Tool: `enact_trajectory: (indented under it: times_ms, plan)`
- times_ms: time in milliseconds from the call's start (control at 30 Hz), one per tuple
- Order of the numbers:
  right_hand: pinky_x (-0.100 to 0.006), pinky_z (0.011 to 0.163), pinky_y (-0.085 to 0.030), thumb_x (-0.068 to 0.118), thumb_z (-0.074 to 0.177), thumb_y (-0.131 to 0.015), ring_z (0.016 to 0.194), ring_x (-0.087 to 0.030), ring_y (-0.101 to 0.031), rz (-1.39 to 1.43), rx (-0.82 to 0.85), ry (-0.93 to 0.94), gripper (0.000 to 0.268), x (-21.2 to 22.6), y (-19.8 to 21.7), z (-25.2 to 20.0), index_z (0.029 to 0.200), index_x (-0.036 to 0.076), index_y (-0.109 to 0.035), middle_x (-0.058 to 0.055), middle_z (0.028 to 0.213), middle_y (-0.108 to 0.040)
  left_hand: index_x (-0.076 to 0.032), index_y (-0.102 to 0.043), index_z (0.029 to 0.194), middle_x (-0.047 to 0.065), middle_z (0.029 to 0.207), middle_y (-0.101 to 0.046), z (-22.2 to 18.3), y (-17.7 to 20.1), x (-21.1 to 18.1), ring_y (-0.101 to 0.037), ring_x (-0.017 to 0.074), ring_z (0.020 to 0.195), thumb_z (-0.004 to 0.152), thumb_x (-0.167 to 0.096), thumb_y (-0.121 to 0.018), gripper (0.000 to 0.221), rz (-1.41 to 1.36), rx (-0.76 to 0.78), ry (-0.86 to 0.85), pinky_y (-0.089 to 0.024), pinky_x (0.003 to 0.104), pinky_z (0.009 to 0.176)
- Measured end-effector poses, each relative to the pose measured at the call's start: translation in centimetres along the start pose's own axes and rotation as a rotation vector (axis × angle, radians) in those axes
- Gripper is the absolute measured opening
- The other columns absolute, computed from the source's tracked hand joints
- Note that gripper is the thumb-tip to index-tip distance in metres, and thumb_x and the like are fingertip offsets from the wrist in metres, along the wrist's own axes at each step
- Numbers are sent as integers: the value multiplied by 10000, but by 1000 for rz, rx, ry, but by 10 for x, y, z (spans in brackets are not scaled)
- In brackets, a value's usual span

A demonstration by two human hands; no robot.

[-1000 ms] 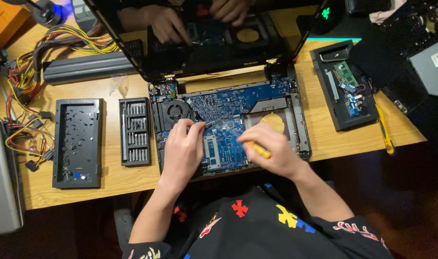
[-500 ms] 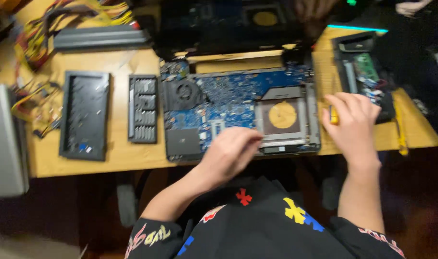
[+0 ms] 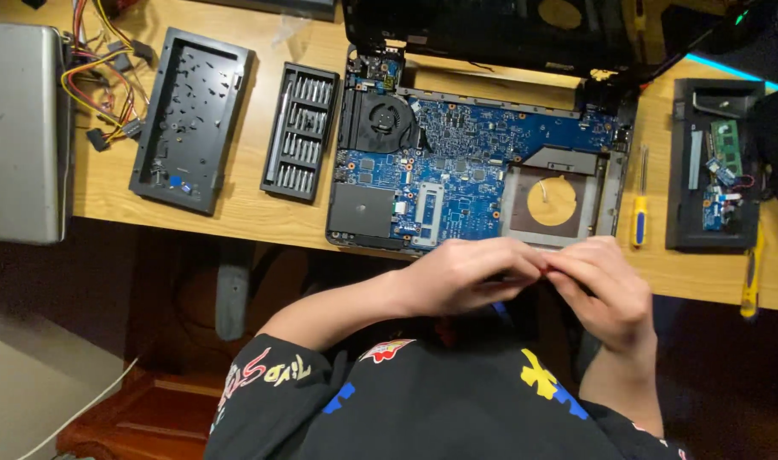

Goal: The recorder is disassembling and working on the internal components of a laptop.

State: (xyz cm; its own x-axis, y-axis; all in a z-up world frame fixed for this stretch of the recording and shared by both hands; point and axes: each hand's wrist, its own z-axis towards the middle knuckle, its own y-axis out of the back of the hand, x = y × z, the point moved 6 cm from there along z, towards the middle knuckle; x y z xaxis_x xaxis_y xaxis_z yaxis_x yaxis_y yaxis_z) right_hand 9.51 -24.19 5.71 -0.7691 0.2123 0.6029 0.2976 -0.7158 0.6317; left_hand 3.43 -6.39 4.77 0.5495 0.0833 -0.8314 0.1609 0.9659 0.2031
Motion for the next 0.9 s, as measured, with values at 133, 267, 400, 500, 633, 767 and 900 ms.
enact_trajectory:
  times_ms: [133, 267, 400, 500, 633, 767, 900]
  plan:
    - [-375, 823, -537, -38, 829, -783, 901, -296, -691, -52, 103, 30, 192, -10, 1, 2, 1005, 3, -717, -120, 962, -726, -51, -624, 1197, 125, 1176, -703, -6, 50, -18, -696, 301, 1096, 947, -117, -781, 303, 326, -50, -40, -580, 412, 939]
    - [-345, 865, -521, -58, 1011, -704, 965, -254, -668, -495, -133, -229, 148, -93, 42, -49, 1133, 23, -721, -107, 1075, -719, -42, -671, 1196, 109, 1132, -688, -41, 118, -16, -658, 313, 1050, 940, -119, -793, 294, 729, -135, 107, -523, 414, 919]
    - [-353, 911, -455, 7, 1004, -704, 925, -247, -584, -713, -164, -307, 57, -149, 55, -75, 1053, 34, -708, -74, 977, -636, -39, -688, 1191, 91, 1161, -658, -58, 128, -12, -610, 312, 1114, 932, -154, -784, 299, 905, -54, 220, -473, 427, 988]
    - [-358, 956, -419, 61, 971, -716, 953, -250, -582, -791, -153, -265, 27, -147, 45, -61, 996, 71, -721, -47, 935, -612, -33, -685, 1193, 90, 1202, -634, -58, 117, -15, -580, 313, 1174, 906, -198, -795, 349, 957, -8, 185, -445, 452, 1031]
    - [-387, 912, -393, 111, 968, -724, 906, -235, -585, -845, -129, -345, 50, -152, 46, -48, 922, 96, -717, -2, 891, -647, -33, -685, 1188, 101, 1220, -628, -48, 102, -18, -570, 319, 1190, 884, -232, -807, 383, 931, 16, 143, -437, 464, 1028]
    - [-408, 865, -382, 139, 980, -749, 885, -233, -606, -831, -178, -421, 90, -149, 51, -42, 902, 93, -749, -9, 837, -640, -45, -698, 1192, 118, 1220, -634, -32, 92, -14, -571, 338, 1170, 836, -242, -813, 423, 905, 60, 159, -442, 474, 1002]
    - [-415, 836, -362, 144, 1018, -783, 882, -243, -593, -741, -236, -508, 162, -133, 54, -25, 875, 76, -746, -19, 774, -607, -60, -710, 1174, 105, 1219, -645, -29, 89, -10, -579, 338, 1153, 821, -235, -828, 411, 928, 84, 196, -457, 475, 997]
